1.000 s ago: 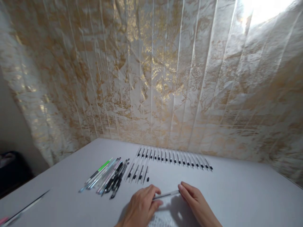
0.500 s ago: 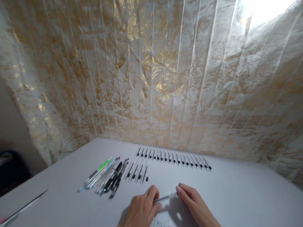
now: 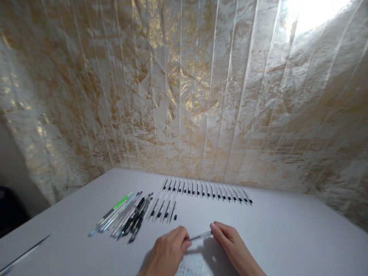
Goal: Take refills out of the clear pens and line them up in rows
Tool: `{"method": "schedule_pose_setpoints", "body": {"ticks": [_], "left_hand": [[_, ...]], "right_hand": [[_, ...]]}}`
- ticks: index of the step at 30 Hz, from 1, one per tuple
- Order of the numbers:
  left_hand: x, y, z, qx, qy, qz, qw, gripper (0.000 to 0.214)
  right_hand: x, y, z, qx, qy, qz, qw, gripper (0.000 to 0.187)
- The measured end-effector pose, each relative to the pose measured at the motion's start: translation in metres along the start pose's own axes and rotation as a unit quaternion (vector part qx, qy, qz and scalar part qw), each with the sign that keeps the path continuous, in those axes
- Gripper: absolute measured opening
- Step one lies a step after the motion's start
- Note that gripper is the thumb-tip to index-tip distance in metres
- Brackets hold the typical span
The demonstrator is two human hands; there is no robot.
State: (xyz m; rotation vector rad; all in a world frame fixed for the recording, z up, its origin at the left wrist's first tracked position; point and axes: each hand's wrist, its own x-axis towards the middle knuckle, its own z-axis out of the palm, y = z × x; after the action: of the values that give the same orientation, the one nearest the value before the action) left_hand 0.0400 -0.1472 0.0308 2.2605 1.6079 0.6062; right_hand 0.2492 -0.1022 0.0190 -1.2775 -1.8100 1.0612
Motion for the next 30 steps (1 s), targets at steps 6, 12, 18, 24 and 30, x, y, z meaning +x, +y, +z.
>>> {"method": "schedule_pose_setpoints", "body": {"ticks": [6,12,18,24,30], "left_hand": [[0.002,0.002,-0.004,0.012,-0.014,-0.034,0.999,0.014],[0.002,-0.004,-0.002,-0.011,0.031,0.006,0.999,0.022],[0.004,-0.011,0.001,0.003,0.063,0.033,0.997,0.021],[0.003,-0.009,-0.005,-0.015,0.069,0.049,0.996,0.022],[0.008,-0.002,-0.014,-0.054,0.044,-0.024,0.997,0.024]], "right_hand": [[-0.004,-0.001,-0.001,0.035,0.002,-0.037,0.999,0.044],[0.002,-0.003,-0.015,0.184,-0.013,-0.046,0.982,0.040],[-0.001,-0.011,-0.011,0.394,-0.070,0.075,0.913,0.034],[-0.007,-0.008,0.011,0.456,-0.094,0.111,0.878,0.035],[-0.005,-0.008,0.017,0.445,-0.033,0.081,0.891,0.038]]}}
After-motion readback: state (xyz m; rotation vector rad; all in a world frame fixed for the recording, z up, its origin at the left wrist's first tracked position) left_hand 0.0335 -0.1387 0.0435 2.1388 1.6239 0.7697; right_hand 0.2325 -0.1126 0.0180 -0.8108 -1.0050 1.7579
